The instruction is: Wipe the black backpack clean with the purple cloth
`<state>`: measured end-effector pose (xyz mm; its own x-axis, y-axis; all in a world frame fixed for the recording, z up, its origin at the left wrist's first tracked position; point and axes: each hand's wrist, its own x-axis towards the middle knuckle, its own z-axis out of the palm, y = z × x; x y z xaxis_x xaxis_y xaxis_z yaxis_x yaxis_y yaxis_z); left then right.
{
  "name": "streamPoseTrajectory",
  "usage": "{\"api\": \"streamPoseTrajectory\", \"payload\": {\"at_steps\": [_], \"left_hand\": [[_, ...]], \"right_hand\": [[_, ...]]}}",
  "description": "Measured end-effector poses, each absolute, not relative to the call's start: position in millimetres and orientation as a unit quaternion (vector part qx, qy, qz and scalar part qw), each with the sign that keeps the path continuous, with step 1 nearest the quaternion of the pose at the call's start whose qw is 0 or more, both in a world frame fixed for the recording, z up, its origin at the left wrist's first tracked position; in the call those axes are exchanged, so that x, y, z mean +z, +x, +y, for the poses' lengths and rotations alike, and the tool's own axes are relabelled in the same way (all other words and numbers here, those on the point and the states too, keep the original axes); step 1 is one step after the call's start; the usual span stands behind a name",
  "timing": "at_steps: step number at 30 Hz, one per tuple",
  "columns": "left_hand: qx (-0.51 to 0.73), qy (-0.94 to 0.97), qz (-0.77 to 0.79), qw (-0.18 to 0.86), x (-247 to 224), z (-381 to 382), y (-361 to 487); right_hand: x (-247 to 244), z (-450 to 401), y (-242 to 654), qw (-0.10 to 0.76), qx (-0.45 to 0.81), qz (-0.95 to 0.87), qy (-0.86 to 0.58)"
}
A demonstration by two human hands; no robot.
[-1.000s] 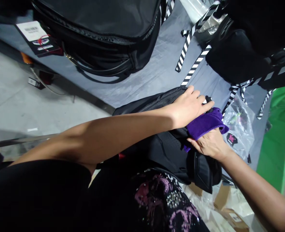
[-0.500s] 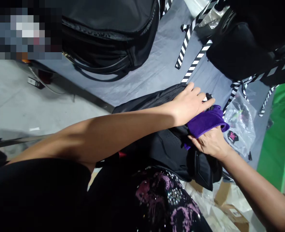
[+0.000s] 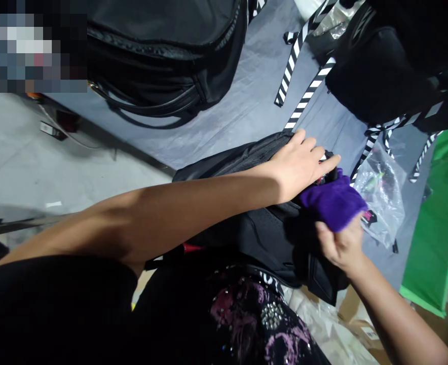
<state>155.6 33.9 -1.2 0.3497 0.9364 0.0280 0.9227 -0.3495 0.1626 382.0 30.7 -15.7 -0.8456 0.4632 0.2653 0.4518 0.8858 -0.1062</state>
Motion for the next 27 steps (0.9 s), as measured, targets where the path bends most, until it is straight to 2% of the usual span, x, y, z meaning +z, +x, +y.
{"api": "streamPoseTrajectory", "payload": {"at_steps": [2, 5, 11, 17, 20, 27], "left_hand": [[0.066, 0.817, 0.569, 0.066, -0.6, 33.7, 155.4], [0.070, 0.820, 0.564, 0.066, -0.9, 32.1, 154.8], [0.069, 0.830, 0.550, 0.059, -1.0, 32.5, 151.9], [-0.054, 0.817, 0.566, 0.095, 26.4, 31.8, 122.3], [-0.060, 0.798, 0.590, 0.110, 36.3, 18.8, 114.2], [-0.071, 0.749, 0.658, 0.034, 19.5, 0.9, 127.0]], "right_hand": [[-13.4, 34.0, 360.0, 0.064, -0.033, -0.983, -0.168], [-9.1, 40.1, 343.9, 0.014, -0.084, -0.987, -0.135], [-14.0, 31.2, 339.6, 0.046, -0.070, -0.981, -0.176], [-22.0, 10.1, 341.4, 0.121, -0.082, -0.968, -0.202], [-22.0, 0.0, 340.9, 0.155, -0.071, -0.963, -0.208], [-24.5, -8.2, 336.1, 0.173, -0.037, -0.969, -0.172]]}}
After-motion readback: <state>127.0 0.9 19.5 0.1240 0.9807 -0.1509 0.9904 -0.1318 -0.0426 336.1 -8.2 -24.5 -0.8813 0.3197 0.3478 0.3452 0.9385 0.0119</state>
